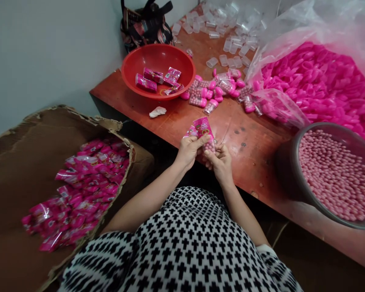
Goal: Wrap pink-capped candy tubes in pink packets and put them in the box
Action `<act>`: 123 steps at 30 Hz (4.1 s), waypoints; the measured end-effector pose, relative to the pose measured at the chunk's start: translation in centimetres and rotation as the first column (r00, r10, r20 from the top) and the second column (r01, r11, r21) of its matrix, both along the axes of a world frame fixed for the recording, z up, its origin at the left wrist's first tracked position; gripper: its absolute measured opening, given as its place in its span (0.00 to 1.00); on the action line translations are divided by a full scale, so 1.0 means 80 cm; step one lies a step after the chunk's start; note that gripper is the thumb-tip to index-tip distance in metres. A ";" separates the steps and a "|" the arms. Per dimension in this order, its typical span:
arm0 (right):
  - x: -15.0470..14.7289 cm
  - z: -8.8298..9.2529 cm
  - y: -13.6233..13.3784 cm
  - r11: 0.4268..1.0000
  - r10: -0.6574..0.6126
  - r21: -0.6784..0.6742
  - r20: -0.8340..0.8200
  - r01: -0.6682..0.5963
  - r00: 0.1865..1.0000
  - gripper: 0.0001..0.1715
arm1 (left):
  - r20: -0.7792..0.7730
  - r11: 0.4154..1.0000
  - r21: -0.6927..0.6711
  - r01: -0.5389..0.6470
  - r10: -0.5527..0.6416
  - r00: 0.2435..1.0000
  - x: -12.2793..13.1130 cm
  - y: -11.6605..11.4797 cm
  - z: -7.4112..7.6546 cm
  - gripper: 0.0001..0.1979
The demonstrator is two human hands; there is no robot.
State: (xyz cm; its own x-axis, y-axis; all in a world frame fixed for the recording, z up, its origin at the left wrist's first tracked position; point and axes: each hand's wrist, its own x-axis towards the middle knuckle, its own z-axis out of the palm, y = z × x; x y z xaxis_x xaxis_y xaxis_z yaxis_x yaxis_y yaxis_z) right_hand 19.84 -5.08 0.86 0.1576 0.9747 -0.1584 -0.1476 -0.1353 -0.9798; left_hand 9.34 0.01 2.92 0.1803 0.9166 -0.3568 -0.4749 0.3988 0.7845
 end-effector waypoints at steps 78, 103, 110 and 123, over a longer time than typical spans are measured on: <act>0.043 0.017 0.116 0.881 0.445 0.029 0.288 -0.472 0.848 0.20 | -0.232 0.983 0.015 0.181 -0.172 0.957 -0.047 0.020 -0.022 0.18; 0.152 0.043 0.172 0.878 0.238 -0.300 0.950 -0.374 -0.203 0.22 | 0.034 0.949 -0.278 -0.148 0.164 0.986 -0.051 0.021 -0.006 0.02; 0.113 0.033 0.113 0.984 0.167 -0.139 0.941 -0.111 0.295 0.20 | 0.194 0.874 -0.421 -0.242 0.347 0.917 -0.036 0.019 -0.009 0.04; -0.008 0.014 0.003 0.998 0.059 -0.001 0.140 -0.059 0.988 0.19 | 0.311 0.887 -0.401 -0.227 0.365 0.877 -0.010 0.012 -0.008 0.09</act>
